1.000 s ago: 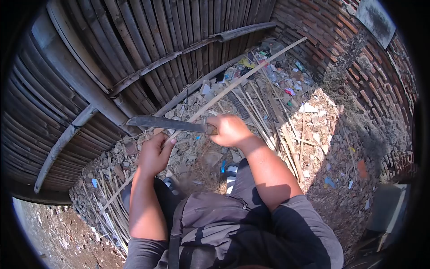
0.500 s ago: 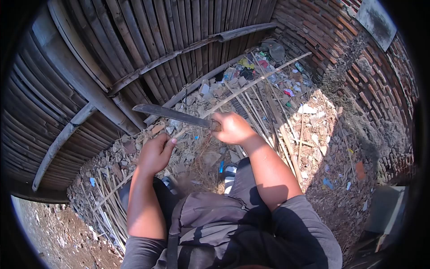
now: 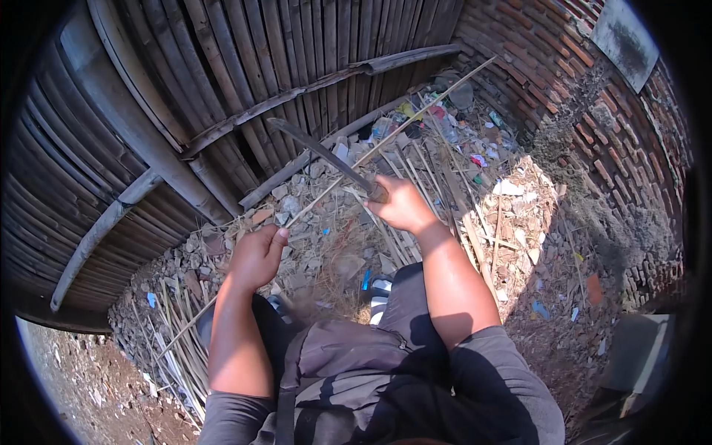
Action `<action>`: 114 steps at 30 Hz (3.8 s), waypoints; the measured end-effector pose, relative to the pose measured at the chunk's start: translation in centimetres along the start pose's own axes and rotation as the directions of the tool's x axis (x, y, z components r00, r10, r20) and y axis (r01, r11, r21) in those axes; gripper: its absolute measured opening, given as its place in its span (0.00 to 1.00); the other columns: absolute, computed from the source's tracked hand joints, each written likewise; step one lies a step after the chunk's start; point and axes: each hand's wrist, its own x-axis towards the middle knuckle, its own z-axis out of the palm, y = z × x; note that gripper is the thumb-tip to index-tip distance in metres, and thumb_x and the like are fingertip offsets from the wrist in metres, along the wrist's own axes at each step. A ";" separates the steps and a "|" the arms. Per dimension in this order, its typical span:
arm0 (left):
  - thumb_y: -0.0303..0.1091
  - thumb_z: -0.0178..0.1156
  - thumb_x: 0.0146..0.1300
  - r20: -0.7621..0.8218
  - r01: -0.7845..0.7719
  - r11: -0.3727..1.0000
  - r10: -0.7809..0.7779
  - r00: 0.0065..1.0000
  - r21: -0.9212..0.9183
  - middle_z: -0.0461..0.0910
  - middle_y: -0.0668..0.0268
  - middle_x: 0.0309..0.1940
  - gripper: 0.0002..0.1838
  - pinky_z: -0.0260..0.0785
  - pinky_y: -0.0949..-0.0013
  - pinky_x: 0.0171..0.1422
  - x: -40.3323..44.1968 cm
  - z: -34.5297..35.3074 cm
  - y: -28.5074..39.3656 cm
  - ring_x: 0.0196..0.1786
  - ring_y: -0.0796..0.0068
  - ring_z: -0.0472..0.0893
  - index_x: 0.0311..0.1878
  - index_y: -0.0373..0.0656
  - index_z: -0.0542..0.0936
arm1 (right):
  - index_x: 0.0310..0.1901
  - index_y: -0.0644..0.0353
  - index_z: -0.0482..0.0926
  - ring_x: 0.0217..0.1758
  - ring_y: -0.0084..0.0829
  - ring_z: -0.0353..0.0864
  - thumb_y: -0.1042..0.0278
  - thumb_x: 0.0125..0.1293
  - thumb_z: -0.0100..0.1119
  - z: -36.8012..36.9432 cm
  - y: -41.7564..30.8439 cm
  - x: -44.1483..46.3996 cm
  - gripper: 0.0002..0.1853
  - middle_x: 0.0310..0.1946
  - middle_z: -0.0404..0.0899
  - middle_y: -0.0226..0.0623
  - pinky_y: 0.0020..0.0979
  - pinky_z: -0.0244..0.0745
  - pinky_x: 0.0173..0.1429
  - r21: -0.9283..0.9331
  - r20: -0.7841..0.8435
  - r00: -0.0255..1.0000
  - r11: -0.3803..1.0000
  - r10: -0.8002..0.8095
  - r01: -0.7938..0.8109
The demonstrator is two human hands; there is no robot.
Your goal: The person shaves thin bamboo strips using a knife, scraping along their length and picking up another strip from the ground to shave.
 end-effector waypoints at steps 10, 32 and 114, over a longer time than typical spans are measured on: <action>0.51 0.56 0.80 -0.022 0.002 0.994 0.001 1.000 0.108 0.82 0.46 0.31 0.22 0.73 0.47 0.44 -0.4 -0.4 -0.7 0.38 0.39 0.82 0.42 0.39 0.82 | 0.59 0.64 0.82 0.57 0.57 0.85 0.53 0.60 0.75 0.6 -0.1 0.7 0.30 0.52 0.85 0.59 0.49 0.79 0.63 -0.014 -0.032 0.995 0.996 -0.091 0.091; 0.50 0.59 0.78 -0.080 0.017 0.999 -0.014 0.997 0.035 0.83 0.46 0.31 0.21 0.73 0.48 0.43 -0.4 -1.0 -0.8 0.38 0.41 0.84 0.43 0.39 0.83 | 0.58 0.67 0.82 0.54 0.57 0.87 0.53 0.59 0.76 0.7 4.7 1.6 0.31 0.48 0.87 0.58 0.45 0.80 0.61 0.019 -0.190 0.981 0.999 -0.025 0.029; 0.49 0.71 0.70 -0.114 0.006 0.998 -0.013 0.993 -0.058 0.77 0.62 0.19 0.21 0.67 0.63 0.32 -0.2 0.0 -1.4 0.23 0.73 0.72 0.39 0.37 0.82 | 0.58 0.67 0.83 0.55 0.51 0.87 0.53 0.60 0.76 0.7 2.9 0.6 0.30 0.49 0.87 0.57 0.44 0.80 0.61 0.058 -0.215 0.977 0.998 0.011 0.002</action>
